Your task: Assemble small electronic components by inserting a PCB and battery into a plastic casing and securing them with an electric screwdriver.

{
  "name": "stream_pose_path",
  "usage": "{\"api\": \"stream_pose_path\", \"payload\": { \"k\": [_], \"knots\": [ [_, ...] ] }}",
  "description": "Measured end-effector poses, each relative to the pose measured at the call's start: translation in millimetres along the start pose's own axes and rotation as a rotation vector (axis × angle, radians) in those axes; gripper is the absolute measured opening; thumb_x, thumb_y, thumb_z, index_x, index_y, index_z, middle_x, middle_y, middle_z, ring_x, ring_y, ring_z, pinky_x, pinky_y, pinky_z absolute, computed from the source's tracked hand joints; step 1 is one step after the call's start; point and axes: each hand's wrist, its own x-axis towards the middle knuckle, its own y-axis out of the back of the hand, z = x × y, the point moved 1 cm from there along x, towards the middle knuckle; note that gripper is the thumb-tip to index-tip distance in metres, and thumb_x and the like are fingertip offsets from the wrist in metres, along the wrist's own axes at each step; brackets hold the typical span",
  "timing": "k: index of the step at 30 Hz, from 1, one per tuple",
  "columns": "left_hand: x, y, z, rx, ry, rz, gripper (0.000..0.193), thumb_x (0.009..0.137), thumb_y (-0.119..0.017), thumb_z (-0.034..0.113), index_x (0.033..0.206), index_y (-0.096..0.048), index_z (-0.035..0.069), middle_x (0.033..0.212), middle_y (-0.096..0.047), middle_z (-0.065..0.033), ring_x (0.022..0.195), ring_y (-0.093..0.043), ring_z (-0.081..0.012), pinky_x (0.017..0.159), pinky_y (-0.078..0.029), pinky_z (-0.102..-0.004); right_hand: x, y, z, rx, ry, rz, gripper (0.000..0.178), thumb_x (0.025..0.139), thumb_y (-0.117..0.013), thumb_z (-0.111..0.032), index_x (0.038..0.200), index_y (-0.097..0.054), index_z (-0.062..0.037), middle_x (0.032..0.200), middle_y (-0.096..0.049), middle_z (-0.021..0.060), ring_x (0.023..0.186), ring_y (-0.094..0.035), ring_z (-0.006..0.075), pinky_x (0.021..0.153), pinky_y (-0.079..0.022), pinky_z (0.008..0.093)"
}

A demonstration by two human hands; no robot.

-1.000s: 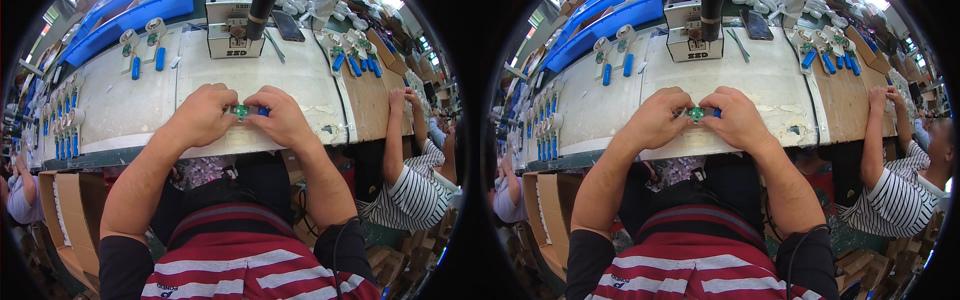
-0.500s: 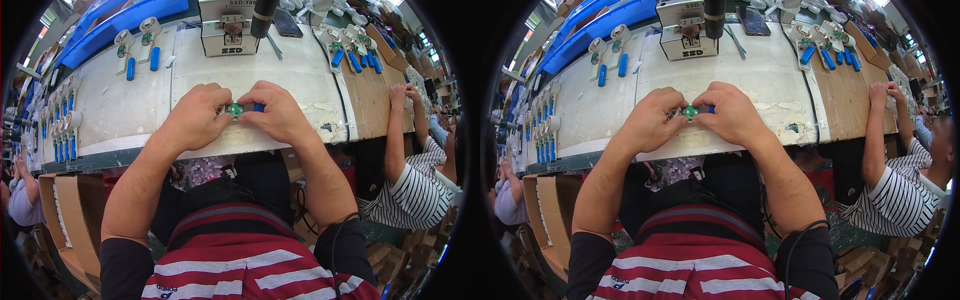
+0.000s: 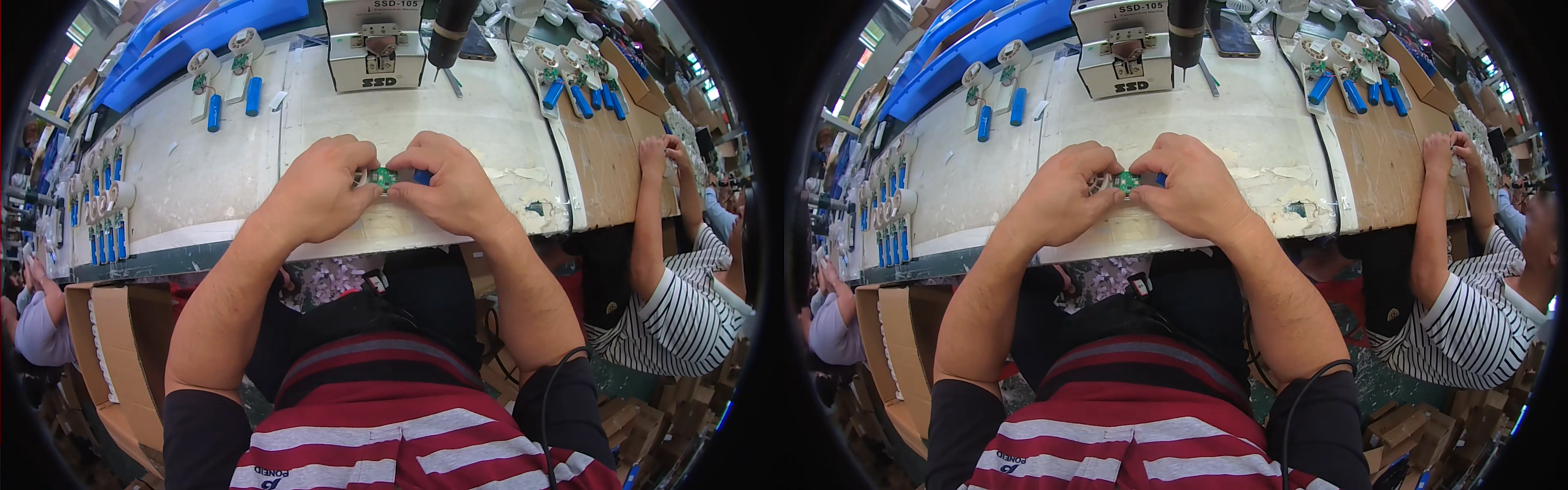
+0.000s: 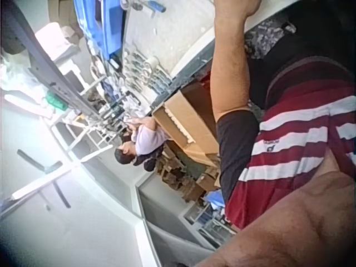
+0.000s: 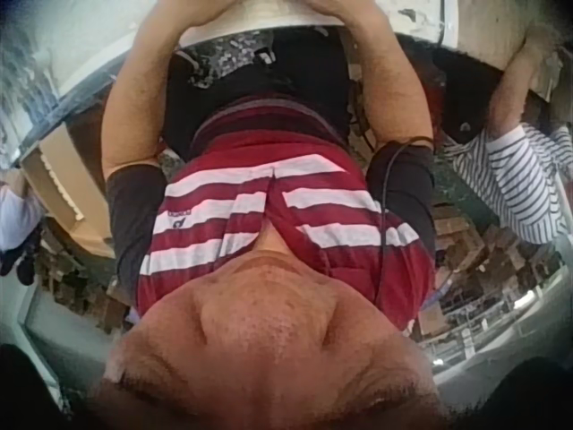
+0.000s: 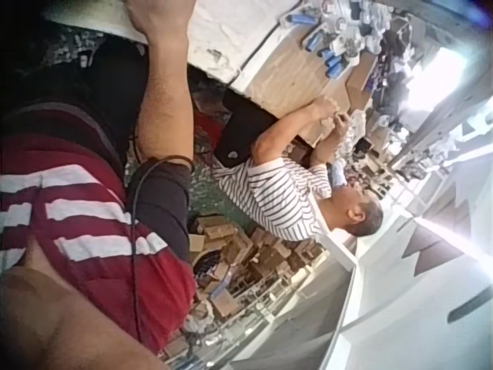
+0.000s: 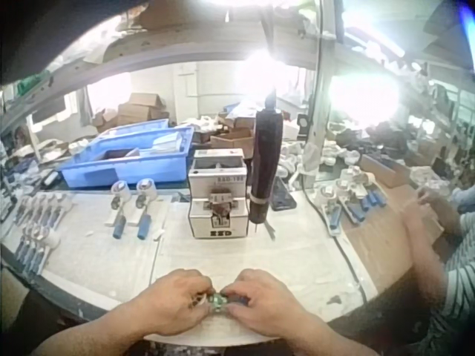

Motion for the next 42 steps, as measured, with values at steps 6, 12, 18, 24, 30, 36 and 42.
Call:
{"api": "stream_pose_path", "payload": {
  "k": [6,12,18,24,30,36,42],
  "knots": [
    [-5.9,-1.9,-0.8,-0.029,-0.034,0.094,0.023,0.087,-0.077,0.016,0.105,-0.072,0.003,0.098,-0.067,-0.0152,0.096,-0.064,-0.0365,0.089,-0.052,-0.0449,1.6,-0.2,-6.0,-0.058,0.019,-0.006,0.02,0.083,-0.082,-0.021,0.1,-0.08,-0.0097,0.096,-0.067,0.0099,0.098,-0.066,0.0337,0.087,-0.054,0.0443],
    [-1.6,-2.1,-1.2,-0.043,0.001,0.042,0.022,0.088,-0.077,0.016,0.105,-0.074,0.003,0.098,-0.068,-0.0145,0.095,-0.064,-0.0349,0.088,-0.052,-0.0438,-2.5,0.6,-9.5,-0.058,-0.014,0.027,0.019,0.083,-0.082,-0.02,0.099,-0.081,-0.0092,0.095,-0.069,0.0101,0.097,-0.067,0.0339,0.086,-0.055,0.0443],
    [-4.7,-4.3,-4.5,-0.077,-0.019,0.086,0.022,0.088,-0.077,0.016,0.104,-0.073,0.003,0.098,-0.067,-0.0145,0.095,-0.063,-0.0351,0.088,-0.051,-0.0443,1.2,-0.8,-8.5,-0.042,-0.018,0.019,0.019,0.083,-0.082,-0.019,0.1,-0.081,-0.0091,0.094,-0.068,0.01,0.096,-0.067,0.0339,0.086,-0.055,0.044],
    [-6.1,0.2,-4.9,-0.089,-0.015,0.068,0.02,0.088,-0.076,0.015,0.102,-0.07,0.004,0.096,-0.064,-0.0147,0.095,-0.062,-0.0362,0.088,-0.05,-0.0441,3.2,-2.7,-10.3,-0.052,-0.017,0.003,0.019,0.083,-0.081,-0.019,0.099,-0.081,-0.0098,0.094,-0.068,0.0094,0.096,-0.067,0.0334,0.086,-0.056,0.0437],
    [-6.1,1.8,-5.7,-0.044,-0.024,0.044,0.022,0.087,-0.077,0.016,0.103,-0.068,0.004,0.097,-0.064,-0.0144,0.096,-0.062,-0.0363,0.088,-0.05,-0.0446,2.2,-3.5,-12.4,-0.054,-0.013,0.008,0.018,0.083,-0.081,-0.019,0.098,-0.081,-0.0096,0.093,-0.068,0.0092,0.095,-0.067,0.0328,0.085,-0.056,0.0436],
    [-9.4,3.9,-5.6,-0.063,-0.009,0.032,0.024,0.085,-0.078,0.012,0.104,-0.066,0.004,0.098,-0.063,-0.014,0.098,-0.062,-0.036,0.088,-0.05,-0.0443,-0.3,-7.9,-13.7,-0.05,0.019,0.026,0.016,0.083,-0.081,-0.019,0.096,-0.08,-0.0096,0.092,-0.067,0.0091,0.093,-0.067,0.0326,0.082,-0.056,0.0441],
    [-9.0,4.4,-7.1,-0.056,-0.04,0.036,0.025,0.083,-0.08,0.011,0.103,-0.066,0.005,0.098,-0.064,-0.0132,0.097,-0.062,-0.0365,0.088,-0.05,-0.0449,-1.1,-7.4,-15.8,-0.091,0.141,0.068,0.021,0.082,-0.081,-0.017,0.102,-0.077,-0.0095,0.099,-0.067,0.0076,0.097,-0.065,0.0314,0.083,-0.053,0.0437]
  ]
}}
